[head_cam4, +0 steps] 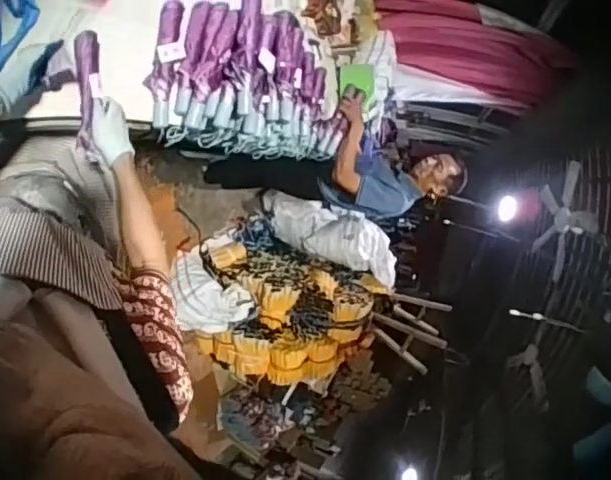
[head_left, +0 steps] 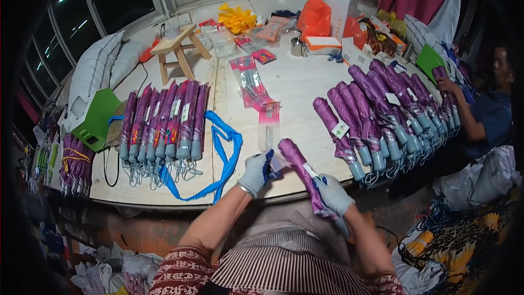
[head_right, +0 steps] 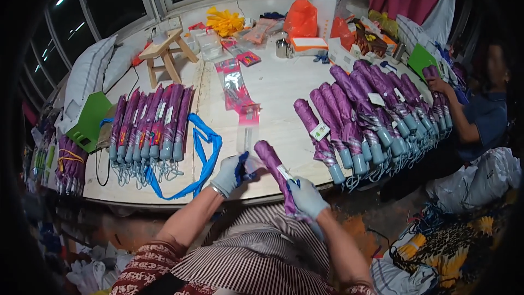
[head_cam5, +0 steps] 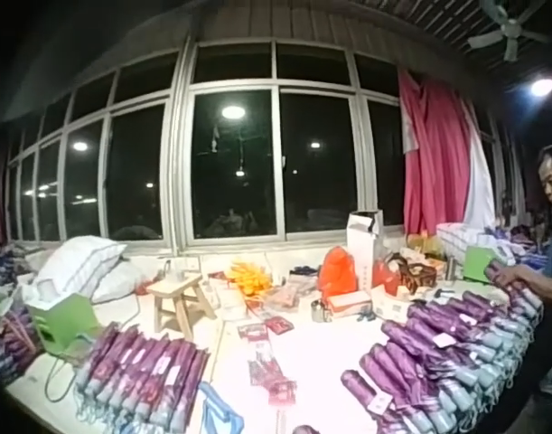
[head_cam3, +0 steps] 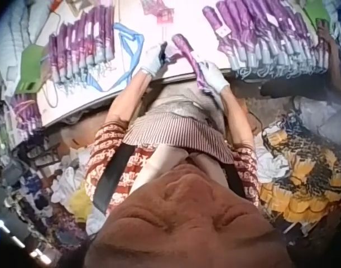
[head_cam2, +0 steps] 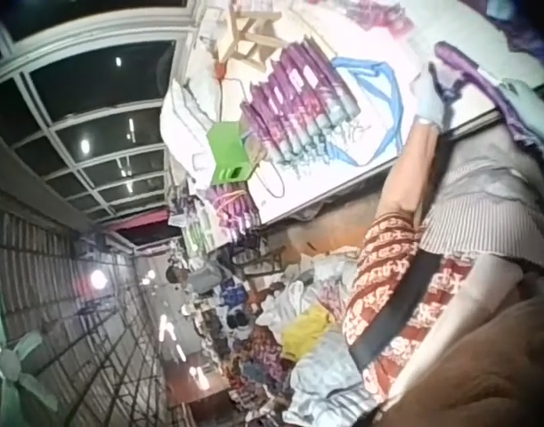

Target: Packaging folded umbrellas into individual clear plastic sleeves at a workbench.

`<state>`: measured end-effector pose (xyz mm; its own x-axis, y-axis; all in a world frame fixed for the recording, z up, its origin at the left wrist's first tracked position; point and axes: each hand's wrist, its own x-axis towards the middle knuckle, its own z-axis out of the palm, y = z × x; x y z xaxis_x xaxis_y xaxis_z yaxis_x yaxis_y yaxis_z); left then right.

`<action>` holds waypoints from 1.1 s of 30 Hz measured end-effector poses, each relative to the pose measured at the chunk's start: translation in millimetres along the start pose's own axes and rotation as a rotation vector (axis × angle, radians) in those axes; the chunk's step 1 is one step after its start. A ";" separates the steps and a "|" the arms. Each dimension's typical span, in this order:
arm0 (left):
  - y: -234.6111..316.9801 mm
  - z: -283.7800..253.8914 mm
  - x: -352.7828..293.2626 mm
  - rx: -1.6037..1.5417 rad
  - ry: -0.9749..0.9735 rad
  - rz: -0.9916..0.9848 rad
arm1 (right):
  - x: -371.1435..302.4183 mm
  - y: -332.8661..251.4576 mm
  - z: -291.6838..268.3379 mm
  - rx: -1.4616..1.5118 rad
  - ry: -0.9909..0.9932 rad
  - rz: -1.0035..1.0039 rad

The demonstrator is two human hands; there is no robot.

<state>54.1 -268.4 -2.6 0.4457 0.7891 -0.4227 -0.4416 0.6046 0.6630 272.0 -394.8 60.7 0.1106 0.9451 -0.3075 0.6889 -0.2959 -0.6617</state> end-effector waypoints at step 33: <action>3.0 45.7 0.1 0.221 -0.723 -0.082 | 11.0 25.0 61.2 2.007 -1.214 -0.070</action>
<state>88.4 -271.5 27.5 0.9031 0.4291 -0.0163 -0.2529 0.5621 0.7874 246.6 -400.3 -1.1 -0.7065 0.6972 0.1214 -0.7058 -0.7067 -0.0486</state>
